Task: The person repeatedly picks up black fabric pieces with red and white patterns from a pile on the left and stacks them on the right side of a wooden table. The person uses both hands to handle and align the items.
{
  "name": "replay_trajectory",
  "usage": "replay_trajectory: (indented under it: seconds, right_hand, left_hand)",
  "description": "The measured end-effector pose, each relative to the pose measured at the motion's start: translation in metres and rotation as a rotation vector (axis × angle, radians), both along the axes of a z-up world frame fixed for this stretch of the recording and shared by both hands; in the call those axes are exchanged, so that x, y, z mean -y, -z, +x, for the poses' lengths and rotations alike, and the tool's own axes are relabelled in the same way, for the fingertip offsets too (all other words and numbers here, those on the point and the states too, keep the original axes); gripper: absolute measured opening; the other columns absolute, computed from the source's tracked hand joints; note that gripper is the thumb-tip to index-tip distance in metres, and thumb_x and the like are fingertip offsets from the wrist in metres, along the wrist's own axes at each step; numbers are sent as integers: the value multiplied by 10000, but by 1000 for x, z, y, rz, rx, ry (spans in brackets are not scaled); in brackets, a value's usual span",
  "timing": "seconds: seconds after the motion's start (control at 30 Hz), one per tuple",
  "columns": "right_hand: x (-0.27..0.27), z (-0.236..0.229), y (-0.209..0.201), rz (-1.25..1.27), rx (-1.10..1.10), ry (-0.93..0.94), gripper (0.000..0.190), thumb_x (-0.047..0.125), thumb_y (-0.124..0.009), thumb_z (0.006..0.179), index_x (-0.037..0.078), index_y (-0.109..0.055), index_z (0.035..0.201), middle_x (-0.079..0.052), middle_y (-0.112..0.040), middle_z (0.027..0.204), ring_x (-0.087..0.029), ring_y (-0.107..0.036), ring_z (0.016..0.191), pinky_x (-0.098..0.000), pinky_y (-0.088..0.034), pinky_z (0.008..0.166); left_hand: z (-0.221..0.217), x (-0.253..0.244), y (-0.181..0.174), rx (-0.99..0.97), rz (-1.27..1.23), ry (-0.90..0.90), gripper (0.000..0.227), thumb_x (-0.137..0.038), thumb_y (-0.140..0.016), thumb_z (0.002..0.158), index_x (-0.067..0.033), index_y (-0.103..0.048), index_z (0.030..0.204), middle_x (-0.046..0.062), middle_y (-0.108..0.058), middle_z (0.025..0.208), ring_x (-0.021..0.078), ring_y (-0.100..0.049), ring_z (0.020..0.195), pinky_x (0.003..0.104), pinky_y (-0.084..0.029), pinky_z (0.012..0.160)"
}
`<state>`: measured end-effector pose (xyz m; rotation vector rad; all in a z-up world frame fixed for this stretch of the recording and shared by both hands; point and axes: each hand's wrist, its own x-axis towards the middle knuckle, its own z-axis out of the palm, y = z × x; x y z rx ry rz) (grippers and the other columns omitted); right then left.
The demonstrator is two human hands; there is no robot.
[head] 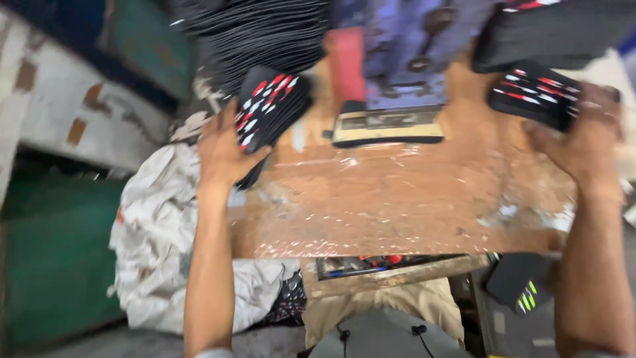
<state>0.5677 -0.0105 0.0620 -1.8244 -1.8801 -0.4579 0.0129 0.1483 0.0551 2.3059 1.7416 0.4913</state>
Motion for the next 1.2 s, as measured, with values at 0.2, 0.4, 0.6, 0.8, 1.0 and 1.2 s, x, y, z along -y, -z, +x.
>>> replay_trajectory:
  seconds: [0.2, 0.4, 0.6, 0.8, 1.0, 1.2]
  right_hand:
    - [56, -74, 32, -209, -140, 115, 248, 196, -593, 1051, 8, -711, 1160, -187, -683, 920, -347, -651, 759, -468, -503, 692]
    - [76, -185, 25, -161, -201, -195, 403, 256, -729, 818, 33, -734, 1154, -168, -664, 1303, -391, -567, 1290, -526, -416, 1102]
    - [59, -201, 28, -209, -306, -190, 307, 208, -759, 868, 50, -732, 1130, -143, -653, 1325, -354, -532, 1360, -514, -393, 1167]
    - [56, -201, 27, -185, -284, -198, 312, 193, -748, 877, 42, -716, 1148, -138, -639, 1342, -360, -526, 1355, -517, -384, 1170]
    - [58, -199, 30, -217, -284, -202, 325, 204, -735, 884, 51, -711, 1169, -135, -626, 1364, -357, -510, 1378, -517, -374, 1183]
    - [76, -220, 32, -255, -173, -222, 530, 383, -690, 906, 74, -648, 1335, -185, -521, 1488, -400, -411, 1447, -571, -280, 1214]
  left_hand:
    - [-1, 8, 13, 63, 144, -2, 1114, -420, -957, 635, -17, -427, 1529, 231, -570, 1352, 451, -522, 1227, 530, -422, 1052]
    - [41, 59, -25, 66, 526, -8, 923, -379, -930, 744, -23, -474, 1464, 217, -598, 1338, 389, -553, 1224, 491, -431, 1064]
    - [88, 76, 28, 721, -47, 6, 678, -248, -808, 898, -38, -513, 1472, 69, -741, 980, 128, -703, 776, 260, -573, 648]
    - [111, 42, 56, 747, -303, 87, 701, -263, -801, 909, -16, -473, 1477, 38, -754, 791, 104, -709, 631, 238, -547, 562]
    - [138, 18, 61, 855, -524, 143, 669, -203, -748, 914, -36, -414, 1469, 63, -722, 741, 98, -694, 536, 258, -536, 442]
    - [153, 26, 88, 1065, -597, 135, 383, 1, -661, 928, -13, -527, 1287, 74, -674, 795, 131, -673, 600, 291, -569, 473]
